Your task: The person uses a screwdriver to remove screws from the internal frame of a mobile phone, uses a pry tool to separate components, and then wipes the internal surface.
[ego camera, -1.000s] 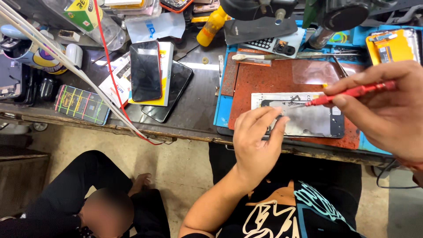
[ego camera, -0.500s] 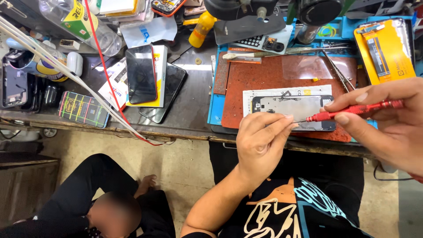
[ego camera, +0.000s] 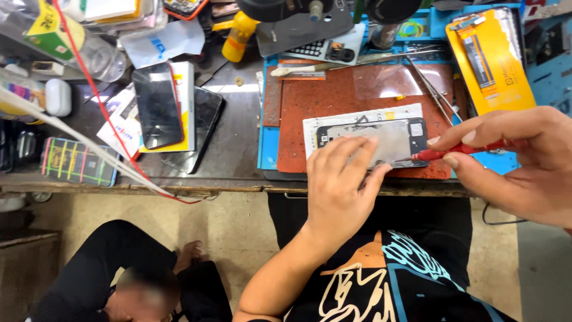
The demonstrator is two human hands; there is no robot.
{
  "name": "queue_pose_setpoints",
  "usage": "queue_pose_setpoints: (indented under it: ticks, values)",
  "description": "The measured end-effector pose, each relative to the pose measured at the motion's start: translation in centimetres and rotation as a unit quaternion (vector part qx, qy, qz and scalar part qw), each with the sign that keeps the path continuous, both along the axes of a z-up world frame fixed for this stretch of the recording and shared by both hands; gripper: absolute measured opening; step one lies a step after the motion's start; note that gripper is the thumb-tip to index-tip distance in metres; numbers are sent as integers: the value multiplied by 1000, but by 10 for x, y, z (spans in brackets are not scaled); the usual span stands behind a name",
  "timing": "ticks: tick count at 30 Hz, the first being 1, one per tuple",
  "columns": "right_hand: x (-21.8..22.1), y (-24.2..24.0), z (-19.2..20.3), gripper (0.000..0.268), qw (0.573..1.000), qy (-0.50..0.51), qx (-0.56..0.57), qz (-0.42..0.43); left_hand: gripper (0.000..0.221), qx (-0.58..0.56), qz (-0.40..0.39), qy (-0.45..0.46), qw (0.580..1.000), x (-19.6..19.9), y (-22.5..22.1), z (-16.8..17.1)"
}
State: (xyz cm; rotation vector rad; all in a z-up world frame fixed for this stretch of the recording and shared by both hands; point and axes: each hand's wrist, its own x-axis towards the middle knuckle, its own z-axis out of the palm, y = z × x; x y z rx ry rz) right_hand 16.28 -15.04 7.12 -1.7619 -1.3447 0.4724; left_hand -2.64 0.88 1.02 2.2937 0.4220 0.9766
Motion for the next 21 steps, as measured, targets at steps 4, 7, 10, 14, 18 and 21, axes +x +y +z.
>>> queue_pose_setpoints:
  ticks: [4,7,10,14,18,21]
  values:
    - [6,-4,4,25,999,-30,14,-35,30,74,-76,72,992,1,-5,-4]
    - [12,0,7,24,996,-71,-5,-57,30,88,-94,81,988,6,-9,-8]
    - [10,3,7,22,992,-100,-16,-68,39,116,-94,118,982,7,-11,-10]
    - [7,3,9,26,989,-132,-52,-33,40,116,-92,132,980,6,-11,-13]
    - [6,5,7,29,985,-134,-103,-34,44,110,-108,143,978,5,-11,-13]
    - [11,5,6,26,989,-136,-47,-25,48,126,-115,159,972,6,-13,-10]
